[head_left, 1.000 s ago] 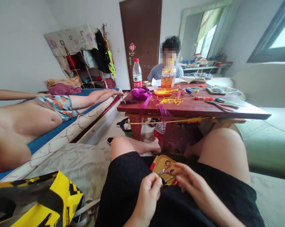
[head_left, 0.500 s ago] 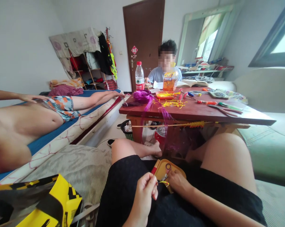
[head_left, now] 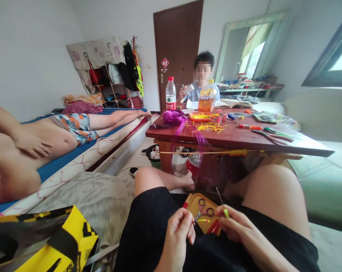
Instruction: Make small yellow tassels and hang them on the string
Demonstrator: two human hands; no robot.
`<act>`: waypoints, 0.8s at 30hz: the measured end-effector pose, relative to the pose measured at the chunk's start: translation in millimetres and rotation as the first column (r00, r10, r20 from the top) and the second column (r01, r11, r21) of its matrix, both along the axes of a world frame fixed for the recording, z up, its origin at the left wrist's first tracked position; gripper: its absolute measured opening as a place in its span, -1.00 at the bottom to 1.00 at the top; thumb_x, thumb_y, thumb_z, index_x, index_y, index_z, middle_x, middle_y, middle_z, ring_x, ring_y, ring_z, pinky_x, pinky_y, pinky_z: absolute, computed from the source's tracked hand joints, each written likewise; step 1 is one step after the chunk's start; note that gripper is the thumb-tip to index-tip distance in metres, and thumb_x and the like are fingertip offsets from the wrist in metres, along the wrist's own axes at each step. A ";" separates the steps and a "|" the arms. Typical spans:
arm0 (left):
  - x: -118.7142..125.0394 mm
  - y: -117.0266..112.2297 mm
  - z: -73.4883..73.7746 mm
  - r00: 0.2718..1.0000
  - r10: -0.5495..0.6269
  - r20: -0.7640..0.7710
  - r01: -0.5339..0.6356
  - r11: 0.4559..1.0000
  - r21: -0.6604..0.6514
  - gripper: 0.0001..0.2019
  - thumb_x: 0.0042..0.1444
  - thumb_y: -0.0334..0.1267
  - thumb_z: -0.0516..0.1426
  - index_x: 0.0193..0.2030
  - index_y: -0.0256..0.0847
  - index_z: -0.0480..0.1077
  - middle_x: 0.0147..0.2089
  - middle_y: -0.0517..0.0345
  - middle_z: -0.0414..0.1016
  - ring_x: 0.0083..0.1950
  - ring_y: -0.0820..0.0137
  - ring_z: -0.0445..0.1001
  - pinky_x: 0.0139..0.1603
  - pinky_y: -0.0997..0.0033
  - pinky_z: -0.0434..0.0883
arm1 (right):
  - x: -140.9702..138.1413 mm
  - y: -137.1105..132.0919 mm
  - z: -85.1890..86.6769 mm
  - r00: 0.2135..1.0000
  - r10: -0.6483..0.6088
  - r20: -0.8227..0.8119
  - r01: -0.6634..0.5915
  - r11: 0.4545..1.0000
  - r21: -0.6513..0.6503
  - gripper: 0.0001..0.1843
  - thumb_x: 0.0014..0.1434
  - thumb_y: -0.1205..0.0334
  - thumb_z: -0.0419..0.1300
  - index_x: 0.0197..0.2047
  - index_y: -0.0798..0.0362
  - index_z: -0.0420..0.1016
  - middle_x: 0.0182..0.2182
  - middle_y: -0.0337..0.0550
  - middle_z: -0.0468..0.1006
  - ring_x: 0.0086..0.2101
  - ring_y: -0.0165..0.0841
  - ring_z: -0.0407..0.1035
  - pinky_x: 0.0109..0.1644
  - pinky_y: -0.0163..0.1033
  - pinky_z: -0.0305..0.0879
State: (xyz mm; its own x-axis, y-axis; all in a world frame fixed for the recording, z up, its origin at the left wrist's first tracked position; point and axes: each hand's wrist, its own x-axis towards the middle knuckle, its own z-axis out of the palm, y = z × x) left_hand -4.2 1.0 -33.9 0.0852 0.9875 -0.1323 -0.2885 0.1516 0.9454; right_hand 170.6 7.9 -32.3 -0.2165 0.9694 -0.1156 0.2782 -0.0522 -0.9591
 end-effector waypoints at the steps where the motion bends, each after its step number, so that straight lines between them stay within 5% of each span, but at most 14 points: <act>1: -0.2 -0.3 -0.2 1.000 -0.008 -0.022 0.008 1.000 0.020 -0.60 -0.05 0.09 0.13 -0.54 -0.24 0.21 -0.66 0.38 0.07 -0.65 0.61 0.05 -0.62 0.56 0.04 | -8.5 -5.1 0.8 0.970 -0.020 -0.241 -0.009 0.993 -0.121 -0.72 0.12 0.00 0.03 -0.31 0.06 0.30 -0.61 -0.36 0.29 -0.69 -0.55 -0.01 -0.63 -0.41 -0.09; 3: -1.4 -0.7 0.0 0.997 -0.021 -0.074 0.025 0.998 0.052 -0.60 -0.03 0.10 0.11 -0.54 -0.24 0.20 -0.66 0.38 0.07 -0.65 0.60 0.05 -0.61 0.55 0.05 | -24.7 -12.0 0.4 0.869 -0.079 -0.488 -0.056 0.965 -0.257 -0.61 0.00 -0.11 0.16 -0.43 0.09 0.31 -0.67 -0.43 0.17 -0.70 -0.61 -0.21 -0.63 -0.41 -0.24; 7: -2.8 -1.9 1.5 0.992 -0.043 -0.123 0.050 0.997 0.058 -0.61 -0.01 0.09 0.10 -0.53 -0.24 0.21 -0.67 0.38 0.08 -0.65 0.59 0.05 -0.60 0.54 0.06 | -38.3 -16.0 0.1 0.857 -0.159 -0.490 0.029 0.965 -0.262 -0.56 -0.09 -0.15 0.23 -0.51 0.10 0.30 -0.69 -0.43 0.16 -0.69 -0.61 -0.20 -0.63 -0.41 -0.24; 10: -1.6 -3.4 2.9 0.986 -0.108 -0.128 0.106 0.994 -0.017 -0.59 0.01 0.11 0.05 -0.49 -0.26 0.28 -0.65 0.33 0.16 -0.62 0.56 0.12 -0.56 0.53 0.10 | -34.7 -17.6 0.0 0.936 -0.168 -0.308 0.152 0.986 -0.075 -0.61 -0.01 -0.10 0.18 -0.50 0.09 0.38 -0.67 -0.34 0.28 -0.68 -0.53 0.04 -0.61 -0.40 -0.02; 13: 0.3 -5.3 3.4 0.959 -0.236 -0.154 0.222 0.969 -0.105 -0.54 -0.02 0.15 0.04 -0.46 -0.30 0.36 -0.57 0.22 0.29 -0.58 0.52 0.20 -0.54 0.51 0.12 | -29.7 -21.4 -1.6 0.989 -0.148 -0.025 0.150 0.958 0.246 -0.75 0.12 0.11 0.07 -0.40 0.06 0.49 -0.51 -0.15 0.49 -0.47 -0.33 0.37 -0.37 -0.31 0.29; 16: 1.1 -6.1 3.2 0.946 -0.228 -0.229 0.203 0.971 -0.128 -0.56 -0.09 0.12 0.11 -0.46 -0.31 0.39 -0.56 0.23 0.30 -0.56 0.50 0.21 -0.52 0.50 0.14 | -27.1 -25.2 -4.7 0.957 -0.094 0.273 -0.043 0.888 0.458 -0.71 0.11 0.35 -0.02 -0.23 0.00 0.51 -0.37 -0.09 0.56 -0.38 -0.30 0.45 -0.29 -0.31 0.37; 19: 0.1 -5.3 3.3 0.943 -0.179 -0.281 0.141 0.978 -0.152 -0.61 -0.11 0.07 0.13 -0.49 -0.29 0.38 -0.56 0.23 0.30 -0.51 0.47 0.22 -0.49 0.49 0.17 | -27.5 -26.7 -6.8 0.864 -0.145 0.481 -0.215 0.758 0.616 -0.62 0.06 0.47 -0.07 -0.18 0.01 0.48 -0.39 -0.09 0.56 -0.44 -0.34 0.46 -0.36 -0.35 0.40; 22: -1.1 -4.2 3.5 0.928 -0.201 -0.315 0.160 0.975 -0.153 -0.68 -0.11 -0.02 0.15 -0.55 -0.29 0.35 -0.59 0.25 0.27 -0.51 0.48 0.21 -0.49 0.50 0.16 | -30.4 -26.2 -5.5 0.813 -0.243 0.529 -0.284 0.628 0.724 -0.61 0.02 0.53 -0.11 -0.25 0.08 0.47 -0.47 -0.08 0.55 -0.52 -0.35 0.44 -0.44 -0.37 0.40; 24: -1.3 -3.9 3.4 0.924 -0.217 -0.315 0.175 0.972 -0.155 -0.71 -0.11 -0.07 0.15 -0.57 -0.29 0.34 -0.61 0.26 0.25 -0.54 0.50 0.18 -0.50 0.51 0.14 | -32.2 -25.5 -3.0 0.805 -0.265 0.531 -0.290 0.605 0.742 -0.63 0.00 0.55 -0.11 -0.31 0.09 0.46 -0.51 -0.09 0.53 -0.54 -0.36 0.44 -0.46 -0.37 0.41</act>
State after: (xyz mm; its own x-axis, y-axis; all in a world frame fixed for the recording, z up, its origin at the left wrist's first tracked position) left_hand -5.6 -2.9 -30.5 0.2064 0.9300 -0.3042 0.0817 0.2934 0.9525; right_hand 138.4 -17.6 -35.3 -0.3955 0.7304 0.5568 0.7356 0.6149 -0.2842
